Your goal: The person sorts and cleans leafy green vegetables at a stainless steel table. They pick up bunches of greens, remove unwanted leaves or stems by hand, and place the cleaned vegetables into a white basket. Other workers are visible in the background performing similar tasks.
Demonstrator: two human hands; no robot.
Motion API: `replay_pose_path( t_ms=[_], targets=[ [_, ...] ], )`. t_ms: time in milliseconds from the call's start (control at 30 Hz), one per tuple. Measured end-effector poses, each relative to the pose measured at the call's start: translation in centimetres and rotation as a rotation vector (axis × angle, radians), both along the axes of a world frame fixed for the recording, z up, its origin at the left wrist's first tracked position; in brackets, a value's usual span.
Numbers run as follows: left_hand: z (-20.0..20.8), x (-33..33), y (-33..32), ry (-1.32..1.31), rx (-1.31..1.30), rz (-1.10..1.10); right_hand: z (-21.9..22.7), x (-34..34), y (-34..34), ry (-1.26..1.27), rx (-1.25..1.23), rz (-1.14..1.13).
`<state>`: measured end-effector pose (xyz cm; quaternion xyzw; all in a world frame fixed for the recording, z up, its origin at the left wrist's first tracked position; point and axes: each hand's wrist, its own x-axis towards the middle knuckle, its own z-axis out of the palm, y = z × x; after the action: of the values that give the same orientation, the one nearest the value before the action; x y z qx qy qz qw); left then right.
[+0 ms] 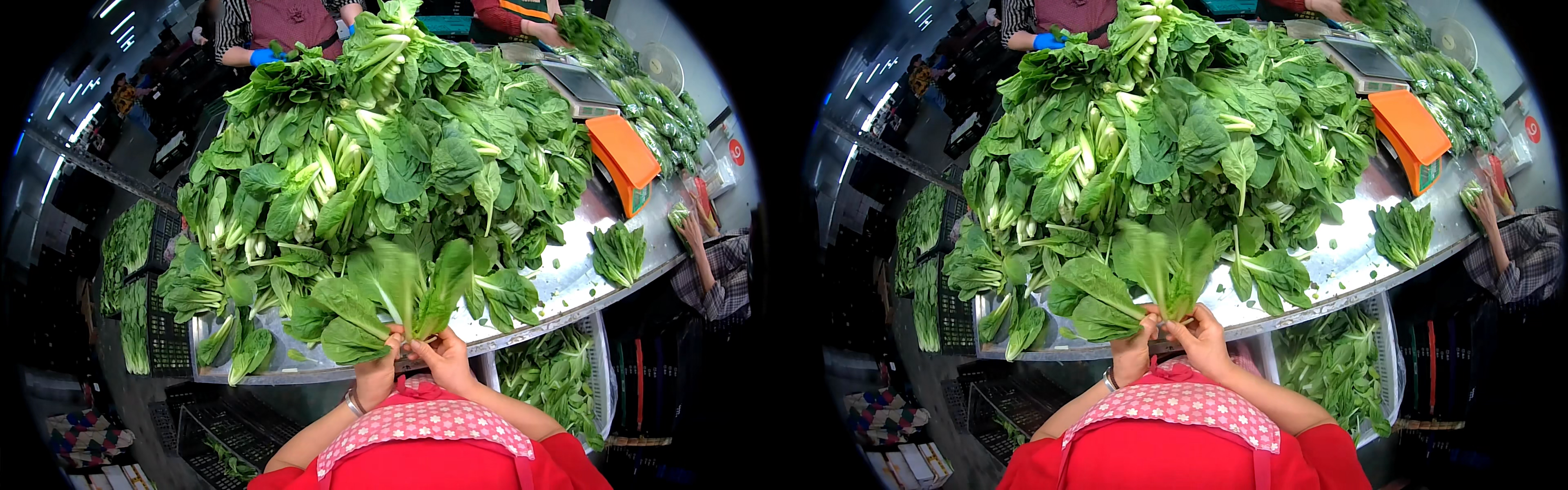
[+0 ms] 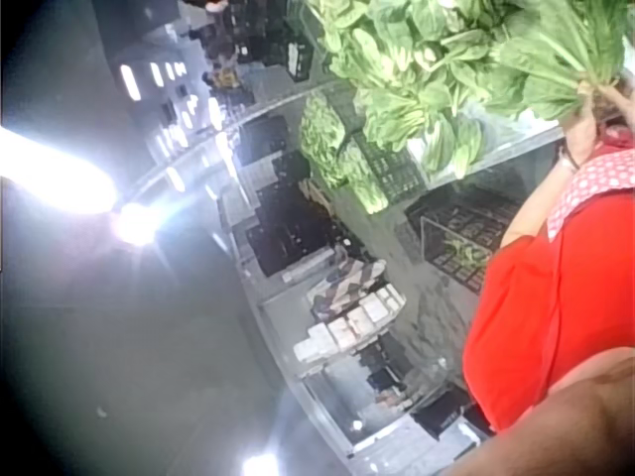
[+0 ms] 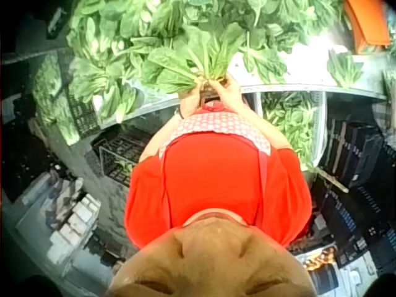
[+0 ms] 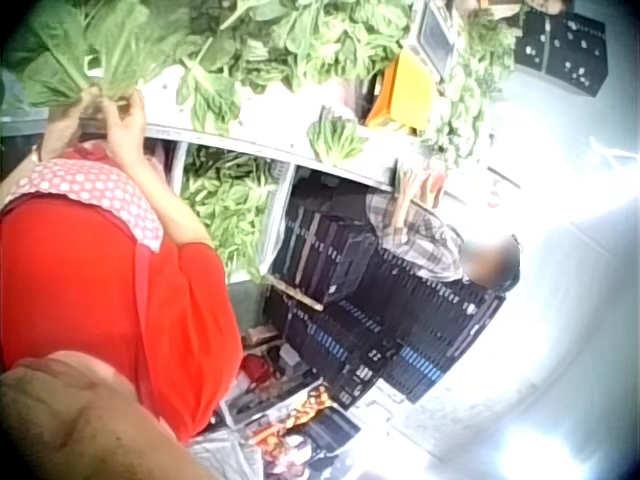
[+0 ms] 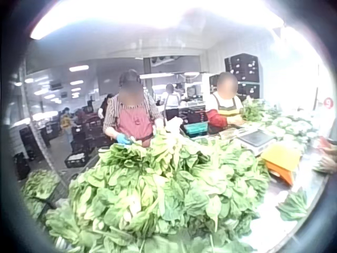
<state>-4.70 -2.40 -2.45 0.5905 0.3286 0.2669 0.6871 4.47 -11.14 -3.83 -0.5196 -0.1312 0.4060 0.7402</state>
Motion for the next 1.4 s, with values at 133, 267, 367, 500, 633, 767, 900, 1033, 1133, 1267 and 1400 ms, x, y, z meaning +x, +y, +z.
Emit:
replay_pose_path(
  t_ms=[133, 267, 367, 500, 633, 767, 900, 1033, 1133, 1267, 1400],
  targets=[
    [0.5, 0.2, -0.1, -0.027, -0.06, 0.012, -0.4, 0.1, -0.1, -0.046, -0.015, -0.002],
    [0.9, 0.6, -0.2, -0.012, -0.038, -0.024, -0.9, 0.5, -0.2, -0.418, -0.059, -0.003],
    [0.1, 0.5, 0.1, -0.062, -0.005, -0.017, -1.1, 0.4, -0.2, -0.513, -0.085, 0.021],
    [1.0, 0.4, -0.1, -0.016, 0.012, 0.014, -1.3, -0.2, 0.2, -0.184, 0.014, 0.008],
    [-0.2, 0.1, -0.2, -0.039, -0.058, -0.004, -0.9, -0.4, 0.2, 0.011, 0.032, 0.025],
    [-0.1, 0.5, -0.8, -0.132, -0.176, 0.008, -0.5, -0.2, 0.2, 0.158, 0.015, -0.008],
    [0.3, 0.2, -0.6, -0.084, 0.019, -0.086, -1.0, -0.1, 0.2, 0.216, 0.038, -0.027],
    [1.4, 0.4, -0.7, 0.008, 0.162, -0.053, -1.5, -0.2, 0.2, 0.091, 0.07, -0.021],
    [1.6, 0.6, -0.1, 0.043, 0.353, -0.065, -1.6, -0.5, -0.1, -0.185, 0.013, -0.003],
    [1.4, -0.2, 0.3, 0.055, 0.269, -0.063, -0.5, 0.0, -0.2, -0.236, 0.045, 0.063],
    [1.1, -1.0, 1.0, 0.103, 0.347, -0.112, -0.4, 0.3, -0.5, 0.178, 0.155, 0.083]
  ],
)
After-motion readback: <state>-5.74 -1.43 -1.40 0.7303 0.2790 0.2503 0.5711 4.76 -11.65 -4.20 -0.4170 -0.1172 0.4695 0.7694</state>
